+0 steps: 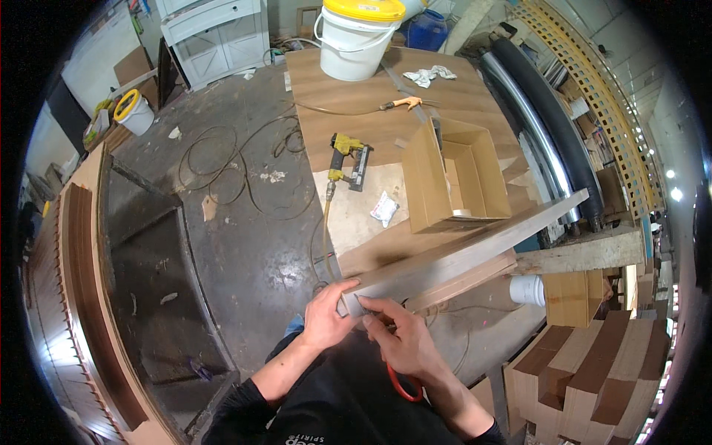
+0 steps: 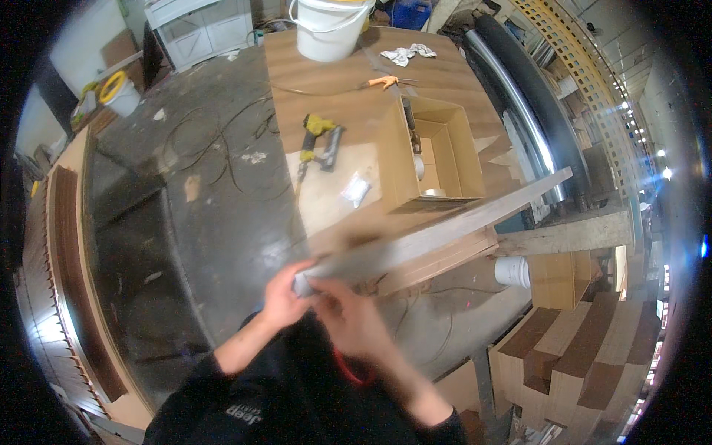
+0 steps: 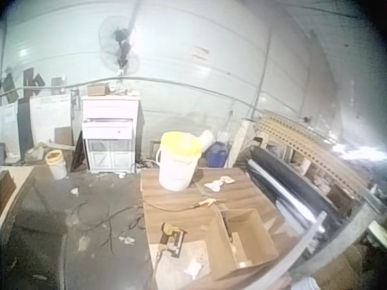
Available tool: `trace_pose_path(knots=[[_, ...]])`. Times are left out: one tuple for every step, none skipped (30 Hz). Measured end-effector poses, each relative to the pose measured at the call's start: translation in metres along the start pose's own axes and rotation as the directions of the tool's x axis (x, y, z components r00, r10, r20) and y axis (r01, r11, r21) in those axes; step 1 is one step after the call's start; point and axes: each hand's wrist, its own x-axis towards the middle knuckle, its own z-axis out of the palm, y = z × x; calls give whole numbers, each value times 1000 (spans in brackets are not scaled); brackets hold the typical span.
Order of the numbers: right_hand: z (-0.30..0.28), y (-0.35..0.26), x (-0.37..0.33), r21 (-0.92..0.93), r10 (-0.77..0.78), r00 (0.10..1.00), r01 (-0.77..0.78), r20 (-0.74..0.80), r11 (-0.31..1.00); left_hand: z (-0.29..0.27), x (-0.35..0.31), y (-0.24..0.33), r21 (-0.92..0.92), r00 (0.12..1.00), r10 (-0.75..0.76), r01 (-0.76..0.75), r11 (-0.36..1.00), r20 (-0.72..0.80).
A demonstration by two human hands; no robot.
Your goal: Use a hammer and nail gun to attach wooden pieces to a long trim component.
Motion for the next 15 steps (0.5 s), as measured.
trace_pose_path(knots=[[1,2,-1,-30,-32,999,31,-25,999,-1,0,1,17,1000,8,-8,1000,5],[2,3,-2,-60,-65,997,62,-50,996,-1,0,2,21,1000,10,-10,1000,7],[2,2,-1,-57,-63,997,60,-55,997,-1,0,1,25,1000,9,-9,1000,12],[1,-2,0,-135,-63,998,63,8,989,0,0,0,30,1000,9,-10,1000,18],[0,-6,-1,-211,-58,996,71,69,975,1,0,-2,32,1000,13,-13,999,26],[14,-24,-11,-366,37,940,96,338,926,5,1,-3,-15,997,-59,59,998,44],[25,-19,-7,-259,-128,918,236,375,937,8,4,-5,-60,989,-128,132,989,68],[35,-18,-3,-136,-292,867,372,403,918,6,-1,-11,-53,989,-130,134,990,77],[28,-22,0,-137,-226,933,272,281,952,3,-4,-17,-173,988,-127,141,975,90],[13,-39,3,-131,-156,974,178,161,975,0,-4,-20,-294,989,-118,140,945,92],[4,-41,1,-83,-100,980,116,172,990,2,-7,-24,-309,983,-146,175,935,114],[2,-36,-2,-84,-104,981,118,163,989,1,-6,-22,-309,984,-137,168,936,118],[1,-28,-3,-58,-114,984,123,138,991,-2,-5,-17,-197,991,-70,92,976,118],[-1,-24,-4,-31,-124,986,129,112,991,-1,-3,-14,-83,992,-2,13,996,126],[0,-24,-5,-29,-127,986,131,109,991,0,-4,-16,-80,992,1,9,997,128]])
